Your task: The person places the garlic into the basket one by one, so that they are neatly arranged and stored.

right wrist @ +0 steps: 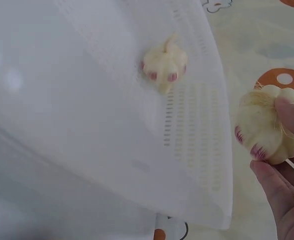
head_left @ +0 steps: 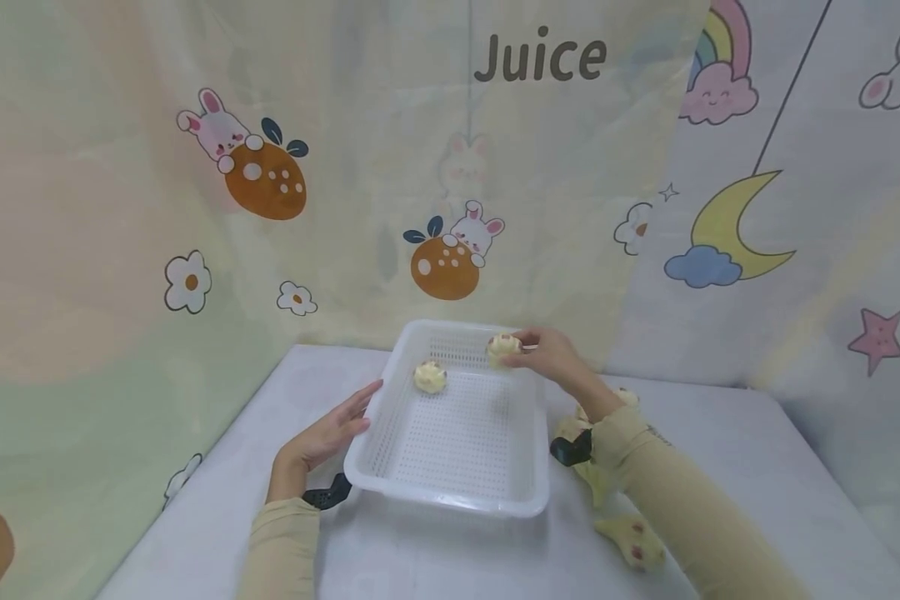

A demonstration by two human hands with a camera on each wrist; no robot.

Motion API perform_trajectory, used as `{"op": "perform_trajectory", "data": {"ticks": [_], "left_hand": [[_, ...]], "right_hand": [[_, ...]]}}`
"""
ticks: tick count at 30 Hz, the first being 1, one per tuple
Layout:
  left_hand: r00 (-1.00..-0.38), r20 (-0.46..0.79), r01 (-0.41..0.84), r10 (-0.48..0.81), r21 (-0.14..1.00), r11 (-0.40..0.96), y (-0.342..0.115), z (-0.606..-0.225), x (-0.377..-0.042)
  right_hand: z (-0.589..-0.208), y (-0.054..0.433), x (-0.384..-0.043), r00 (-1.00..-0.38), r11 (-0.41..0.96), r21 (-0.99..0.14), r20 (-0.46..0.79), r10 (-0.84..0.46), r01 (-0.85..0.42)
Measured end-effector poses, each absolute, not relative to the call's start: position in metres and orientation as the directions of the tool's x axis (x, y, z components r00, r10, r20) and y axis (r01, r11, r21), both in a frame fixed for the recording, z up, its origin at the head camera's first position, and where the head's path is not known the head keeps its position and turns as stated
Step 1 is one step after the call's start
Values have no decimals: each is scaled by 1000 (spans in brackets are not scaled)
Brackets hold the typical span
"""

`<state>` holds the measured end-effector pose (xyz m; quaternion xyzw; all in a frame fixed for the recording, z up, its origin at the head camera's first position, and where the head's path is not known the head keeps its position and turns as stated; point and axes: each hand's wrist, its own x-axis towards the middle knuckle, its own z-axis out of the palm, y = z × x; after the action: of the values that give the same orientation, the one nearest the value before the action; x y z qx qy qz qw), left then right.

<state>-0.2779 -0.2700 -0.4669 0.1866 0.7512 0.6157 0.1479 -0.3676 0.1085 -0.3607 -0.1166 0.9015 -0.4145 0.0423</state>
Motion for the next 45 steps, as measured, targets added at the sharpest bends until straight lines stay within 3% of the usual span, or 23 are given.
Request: {"op": "perform_trajectory", "data": {"ticks": [15, 34, 45], "left_hand": [[-900, -28, 62, 434, 979, 194, -275, -475, -280], [-885, -9, 87, 465, 979, 186, -268, -471, -279], [-892, -5, 95, 453, 976, 198, -270, -467, -279]], "right_hand": [[-387, 61, -387, -984, 556, -824, 11, -176, -109], [-421, 56, -398, -994, 470, -882, -9, -107, -42], [-429, 55, -405, -988, 541, -839, -41, -149, -47]]}}
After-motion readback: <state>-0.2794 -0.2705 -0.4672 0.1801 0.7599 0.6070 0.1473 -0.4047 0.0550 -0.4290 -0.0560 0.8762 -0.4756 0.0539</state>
